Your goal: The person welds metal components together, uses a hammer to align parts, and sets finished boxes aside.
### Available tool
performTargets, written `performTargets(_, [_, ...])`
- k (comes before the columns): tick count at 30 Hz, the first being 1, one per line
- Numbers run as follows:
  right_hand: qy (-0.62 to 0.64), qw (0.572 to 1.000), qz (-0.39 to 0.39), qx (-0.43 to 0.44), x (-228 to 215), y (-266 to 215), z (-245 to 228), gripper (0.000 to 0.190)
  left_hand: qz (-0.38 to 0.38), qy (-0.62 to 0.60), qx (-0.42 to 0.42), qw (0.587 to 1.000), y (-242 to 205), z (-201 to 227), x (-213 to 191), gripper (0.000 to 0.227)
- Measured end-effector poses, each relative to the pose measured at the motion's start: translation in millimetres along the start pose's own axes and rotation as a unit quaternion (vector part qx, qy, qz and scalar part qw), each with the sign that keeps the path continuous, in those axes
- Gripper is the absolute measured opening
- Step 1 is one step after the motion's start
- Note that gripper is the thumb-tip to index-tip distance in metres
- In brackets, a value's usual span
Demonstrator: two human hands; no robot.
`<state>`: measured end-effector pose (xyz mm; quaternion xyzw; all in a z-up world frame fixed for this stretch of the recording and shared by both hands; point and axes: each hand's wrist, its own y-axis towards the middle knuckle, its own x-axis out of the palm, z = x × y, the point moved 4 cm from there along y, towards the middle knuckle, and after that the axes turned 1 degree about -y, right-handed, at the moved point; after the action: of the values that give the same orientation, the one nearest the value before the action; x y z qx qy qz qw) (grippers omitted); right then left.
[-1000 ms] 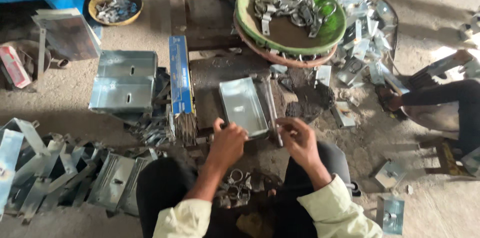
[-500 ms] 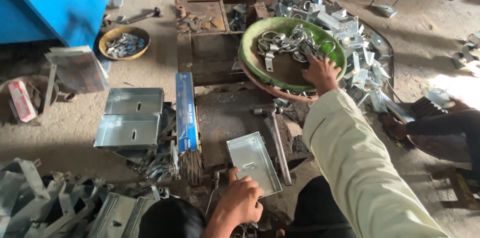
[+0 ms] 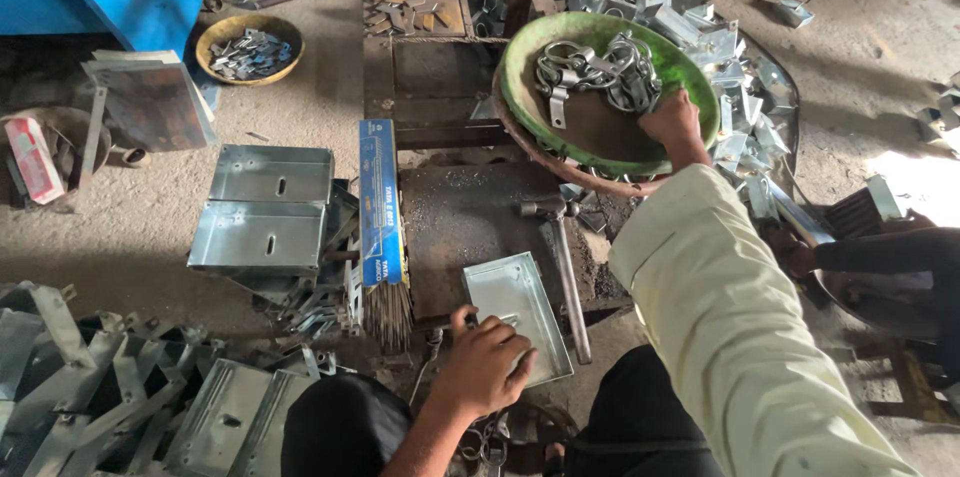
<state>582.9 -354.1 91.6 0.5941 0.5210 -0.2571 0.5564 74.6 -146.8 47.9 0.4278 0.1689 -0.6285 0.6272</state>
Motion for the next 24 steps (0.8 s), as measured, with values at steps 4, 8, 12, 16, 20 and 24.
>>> performTargets(4, [0.170,0.976,-0.136,0.009,-49,-37,-13,0.055,0.064,-0.016,0.009,0.998,-1,0,-12,0.019])
performTargets(8, [0.341,0.913,-0.216,-0.059,-156,-119,-78,0.041,0.183,-0.062,-0.002,0.981,-3,1,-35,0.020])
performTargets(12, [0.407,0.861,-0.275,-0.129,-217,-215,-126,0.041,0.227,-0.380,-0.112,0.890,6,2,-31,0.036])
performTargets(16, [0.423,0.824,-0.302,-0.224,-216,-297,-166,0.038,0.181,-0.712,-0.244,0.633,18,0,1,0.038])
performTargets(20, [0.305,0.896,-0.298,-0.128,-167,-352,-189,0.044,0.310,-0.507,-0.272,0.756,12,-31,-14,0.038])
performTargets(24, [0.252,0.915,-0.076,-0.306,-115,-365,-195,0.023,0.270,-0.097,-0.168,0.943,11,-8,-31,0.024])
